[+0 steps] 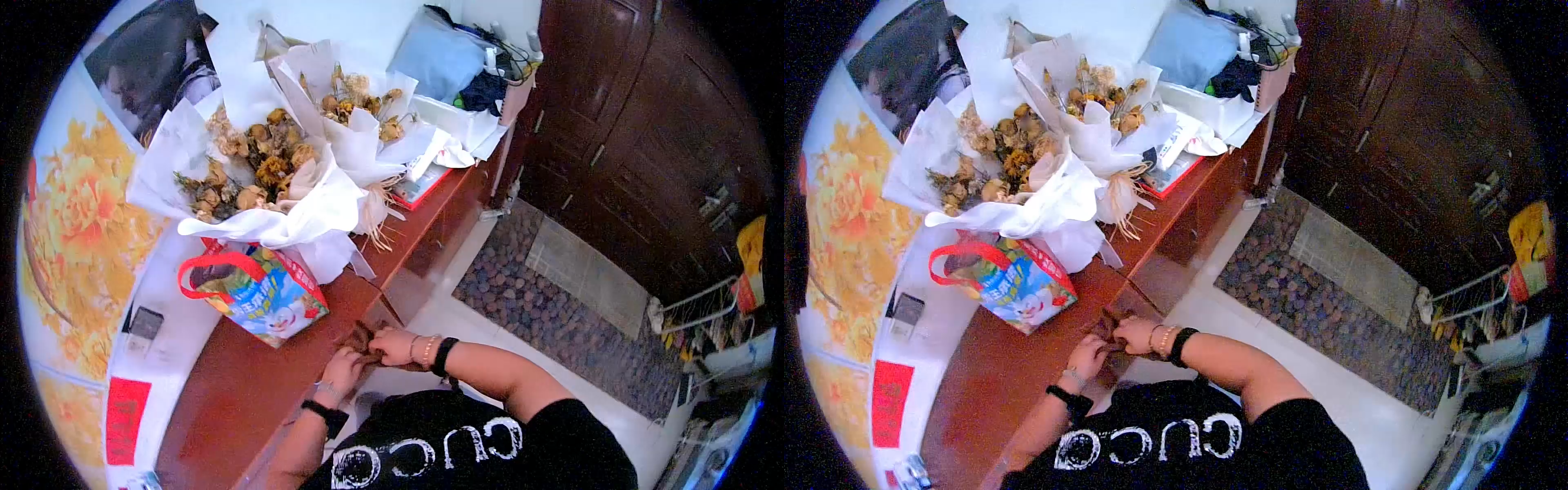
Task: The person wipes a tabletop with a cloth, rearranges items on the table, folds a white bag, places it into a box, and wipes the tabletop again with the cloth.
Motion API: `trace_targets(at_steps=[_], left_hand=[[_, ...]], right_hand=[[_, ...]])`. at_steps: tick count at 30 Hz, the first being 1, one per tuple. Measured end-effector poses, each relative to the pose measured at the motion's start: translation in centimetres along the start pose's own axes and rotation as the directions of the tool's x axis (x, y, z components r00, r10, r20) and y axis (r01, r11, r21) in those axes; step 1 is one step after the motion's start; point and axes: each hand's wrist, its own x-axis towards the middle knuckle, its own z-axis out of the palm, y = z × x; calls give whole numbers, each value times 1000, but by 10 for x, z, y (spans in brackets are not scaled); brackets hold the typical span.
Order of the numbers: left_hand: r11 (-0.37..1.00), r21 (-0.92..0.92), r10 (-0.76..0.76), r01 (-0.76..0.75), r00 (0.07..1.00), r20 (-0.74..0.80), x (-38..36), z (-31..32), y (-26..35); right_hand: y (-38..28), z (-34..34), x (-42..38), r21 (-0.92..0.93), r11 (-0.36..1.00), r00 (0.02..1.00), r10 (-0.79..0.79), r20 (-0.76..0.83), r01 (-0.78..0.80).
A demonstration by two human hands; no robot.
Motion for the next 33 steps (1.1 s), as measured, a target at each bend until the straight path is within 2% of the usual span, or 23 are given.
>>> trace_targets(at_steps=[1,2,3,5,6,8,9,10,12,14,17,19,20,21,24,25,27,28,29,30,31,32,33], left_hand=[[1000,-10,-22,22,1000,-11,13,8,15],[999,1,33,-33,999,35,26,15,28],[996,11,87,-88,993,82,39,22,39],[994,22,104,-106,991,83,68,33,52],[988,42,145,-150,984,102,81,34,58],[986,63,147,-154,983,107,111,27,69],[981,83,167,-177,980,111,127,22,77],[980,76,174,-183,978,113,142,15,86],[976,13,219,-219,974,-55,170,-2,106],[973,29,230,-228,964,-131,198,-14,121],[970,45,242,-238,935,-259,236,-22,120],[969,98,245,-225,915,-322,259,-17,101],[971,141,221,-191,947,-235,264,-20,94],[970,136,228,-201,945,-235,269,-16,83],[987,157,50,-44,998,-36,274,6,52],[984,175,7,-14,999,38,274,12,46],[978,197,78,-74,997,-14,281,7,49],[984,176,-13,-1,997,78,284,6,49],[984,162,-106,78,980,171,286,5,53],[986,155,-93,62,975,201,288,11,53],[986,167,-15,-3,994,105,287,18,48],[980,191,64,-63,998,0,291,17,46],[979,195,66,-66,998,5,296,16,46]], right_hand=[[9,-11,-18,45,997,998,63,20,-64],[19,-21,-33,80,989,991,124,44,-127],[31,-27,-47,73,991,992,108,66,-113],[49,-32,-72,166,974,973,181,-143,-157],[55,-38,-80,171,974,976,173,-129,-150],[67,-56,-92,279,939,910,283,-302,-199],[70,-69,-97,283,937,909,289,-300,-205],[75,-86,-102,281,935,869,315,-382,-215],[83,-125,-105,236,947,801,311,-511,-217],[83,-165,-103,173,963,750,268,-604,-204],[106,-206,-85,54,975,763,204,-613,-217],[121,-225,-64,19,972,800,202,-564,-232],[135,-228,-52,-32,973,849,183,-495,-229],[151,-228,-39,-78,972,890,168,-423,-220],[191,-199,-1,-98,968,920,186,-346,-232],[200,-185,8,-91,938,919,302,-253,-334],[197,-187,22,-86,884,886,449,-115,-459],[193,-191,22,-59,870,868,481,-123,-490],[190,-197,18,-56,890,889,446,-102,-452],[191,-202,13,-58,911,912,403,-76,-408],[195,-203,6,-45,904,904,420,-75,-424],[202,-205,1,11,943,939,334,-78,-334],[210,-208,-1,63,971,968,237,-87,-232]])
